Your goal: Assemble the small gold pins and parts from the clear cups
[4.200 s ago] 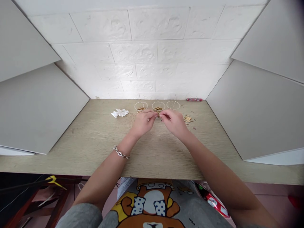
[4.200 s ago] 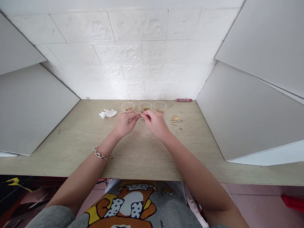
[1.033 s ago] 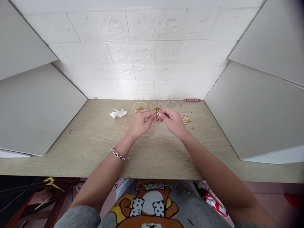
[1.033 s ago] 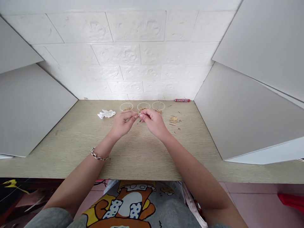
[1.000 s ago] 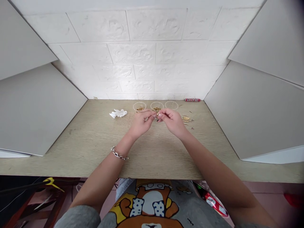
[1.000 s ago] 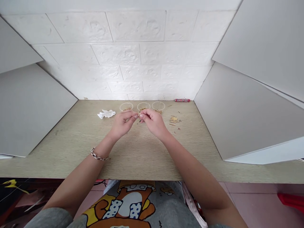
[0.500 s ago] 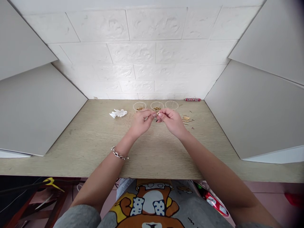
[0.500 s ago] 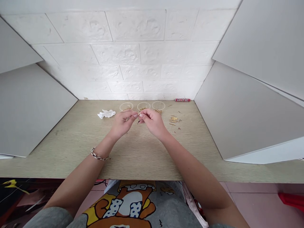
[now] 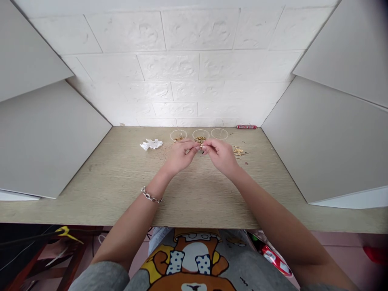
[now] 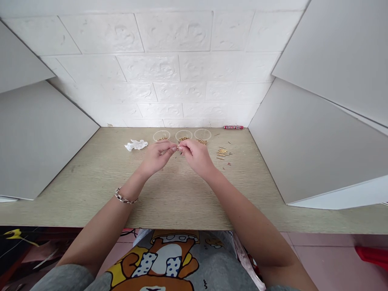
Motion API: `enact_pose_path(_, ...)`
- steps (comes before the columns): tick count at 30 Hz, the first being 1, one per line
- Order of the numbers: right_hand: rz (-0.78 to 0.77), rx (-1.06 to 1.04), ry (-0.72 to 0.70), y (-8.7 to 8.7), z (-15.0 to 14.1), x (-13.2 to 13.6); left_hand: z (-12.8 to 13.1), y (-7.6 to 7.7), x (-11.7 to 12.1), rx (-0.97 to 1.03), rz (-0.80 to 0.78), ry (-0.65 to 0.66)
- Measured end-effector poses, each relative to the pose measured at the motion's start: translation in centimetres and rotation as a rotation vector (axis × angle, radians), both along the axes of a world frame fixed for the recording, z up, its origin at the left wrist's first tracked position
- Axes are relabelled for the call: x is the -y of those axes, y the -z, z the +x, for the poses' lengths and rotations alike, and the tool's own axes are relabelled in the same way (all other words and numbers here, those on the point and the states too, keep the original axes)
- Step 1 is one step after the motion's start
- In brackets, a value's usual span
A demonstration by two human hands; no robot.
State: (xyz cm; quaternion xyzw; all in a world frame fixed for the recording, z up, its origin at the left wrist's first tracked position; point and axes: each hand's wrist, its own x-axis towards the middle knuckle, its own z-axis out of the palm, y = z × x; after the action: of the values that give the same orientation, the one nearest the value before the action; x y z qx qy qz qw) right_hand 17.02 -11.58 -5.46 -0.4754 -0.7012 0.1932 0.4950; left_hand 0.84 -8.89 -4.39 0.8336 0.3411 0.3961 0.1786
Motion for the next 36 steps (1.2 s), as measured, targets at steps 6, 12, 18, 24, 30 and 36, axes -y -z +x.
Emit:
enact_pose_path(6,0.058,0.106,0.005,-0.2,0.2,0.0,-0.1,-0.2,-0.1,-0.029,-0.106,0.026)
enact_pose_path(12,0.063,0.047,-0.064,-0.2,0.4,0.0,-0.2,-0.4,-0.2,-0.008,-0.229,0.093)
enact_pose_path(18,0.099,0.083,-0.074,-0.3,0.6,-0.1,-0.2,-0.5,-0.2,-0.019,-0.271,0.081)
enact_pose_path(24,0.167,0.231,-0.042,-0.1,0.8,-0.2,-0.2,-0.5,0.0,-0.056,-0.234,0.032)
enact_pose_path(30,0.193,0.319,-0.006,0.1,0.8,-0.3,0.2,-0.2,0.3,-0.079,-0.093,-0.028)
enact_pose_path(36,0.06,0.199,0.009,-0.1,0.4,-0.2,0.2,0.5,0.1,-0.079,0.09,-0.047)
